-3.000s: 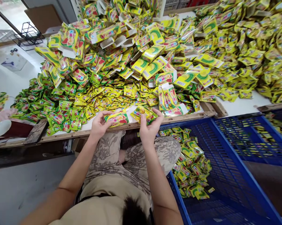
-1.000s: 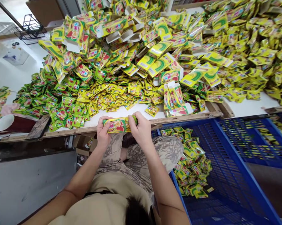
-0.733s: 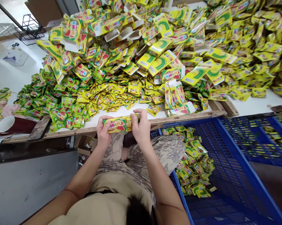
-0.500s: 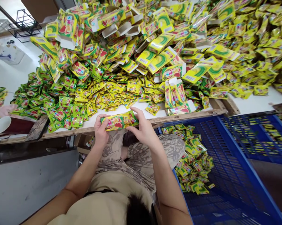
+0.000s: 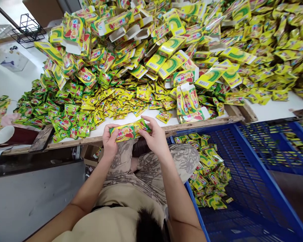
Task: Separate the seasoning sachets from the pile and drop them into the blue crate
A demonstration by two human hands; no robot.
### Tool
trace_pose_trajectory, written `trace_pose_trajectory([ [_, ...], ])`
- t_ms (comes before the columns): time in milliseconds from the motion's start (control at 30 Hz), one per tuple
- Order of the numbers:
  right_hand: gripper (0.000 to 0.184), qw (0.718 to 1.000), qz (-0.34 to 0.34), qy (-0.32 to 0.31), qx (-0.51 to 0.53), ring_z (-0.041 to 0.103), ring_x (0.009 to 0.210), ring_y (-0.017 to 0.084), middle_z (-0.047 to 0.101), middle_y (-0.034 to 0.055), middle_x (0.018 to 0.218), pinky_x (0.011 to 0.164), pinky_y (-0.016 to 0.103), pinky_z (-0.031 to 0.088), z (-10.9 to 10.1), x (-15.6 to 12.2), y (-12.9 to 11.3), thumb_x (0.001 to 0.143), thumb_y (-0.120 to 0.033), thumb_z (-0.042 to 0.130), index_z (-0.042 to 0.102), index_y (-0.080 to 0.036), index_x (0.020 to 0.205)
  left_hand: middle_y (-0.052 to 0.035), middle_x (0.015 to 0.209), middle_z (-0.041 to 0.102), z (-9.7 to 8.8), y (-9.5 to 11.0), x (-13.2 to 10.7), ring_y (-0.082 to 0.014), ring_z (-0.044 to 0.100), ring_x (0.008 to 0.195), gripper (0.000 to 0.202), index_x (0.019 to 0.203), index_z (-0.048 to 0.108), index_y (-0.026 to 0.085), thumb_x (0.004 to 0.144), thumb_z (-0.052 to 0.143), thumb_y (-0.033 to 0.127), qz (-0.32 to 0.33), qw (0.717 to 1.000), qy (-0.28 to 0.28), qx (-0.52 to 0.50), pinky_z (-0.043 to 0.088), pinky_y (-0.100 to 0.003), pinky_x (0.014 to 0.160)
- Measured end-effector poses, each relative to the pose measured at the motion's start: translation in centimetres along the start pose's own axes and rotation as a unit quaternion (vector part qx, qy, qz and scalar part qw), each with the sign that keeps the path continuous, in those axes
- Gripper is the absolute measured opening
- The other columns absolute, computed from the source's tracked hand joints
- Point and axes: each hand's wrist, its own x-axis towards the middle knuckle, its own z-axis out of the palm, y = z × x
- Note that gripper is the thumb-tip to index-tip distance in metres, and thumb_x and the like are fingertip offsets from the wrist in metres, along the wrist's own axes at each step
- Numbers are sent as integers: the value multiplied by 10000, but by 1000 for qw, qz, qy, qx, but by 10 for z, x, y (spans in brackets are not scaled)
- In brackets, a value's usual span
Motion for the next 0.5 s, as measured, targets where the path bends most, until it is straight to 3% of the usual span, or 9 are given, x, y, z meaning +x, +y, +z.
trace_pose_trajectory([
  [133,391,992,-56,72,-85,633,1047,231,672,81,1194,877,378,527,1,-3,-7,853,-279,610,613,-243,1242,-7,881,577,-1,2,-4,-110,614,616,246,966,549,211,858,617,421,-6,1000,-26,12,502,-193,420],
  [233,363,989,-67,98,-90,638,1079,247,684,82,1200,932,410,520,4,-4,-8,852,-304,625,649,-250,1210,-9,902,563,-3,3,-4,-109,614,621,246,960,551,212,859,618,426,10,999,-32,26,506,-193,409],
  [500,337,981,21,146,125,681,912,220,721,53,971,810,384,586,13,1,0,686,-347,775,672,-221,981,-1,842,562,-9,4,-1,-72,541,518,237,969,545,217,872,606,424,30,998,-44,46,459,-177,385],
])
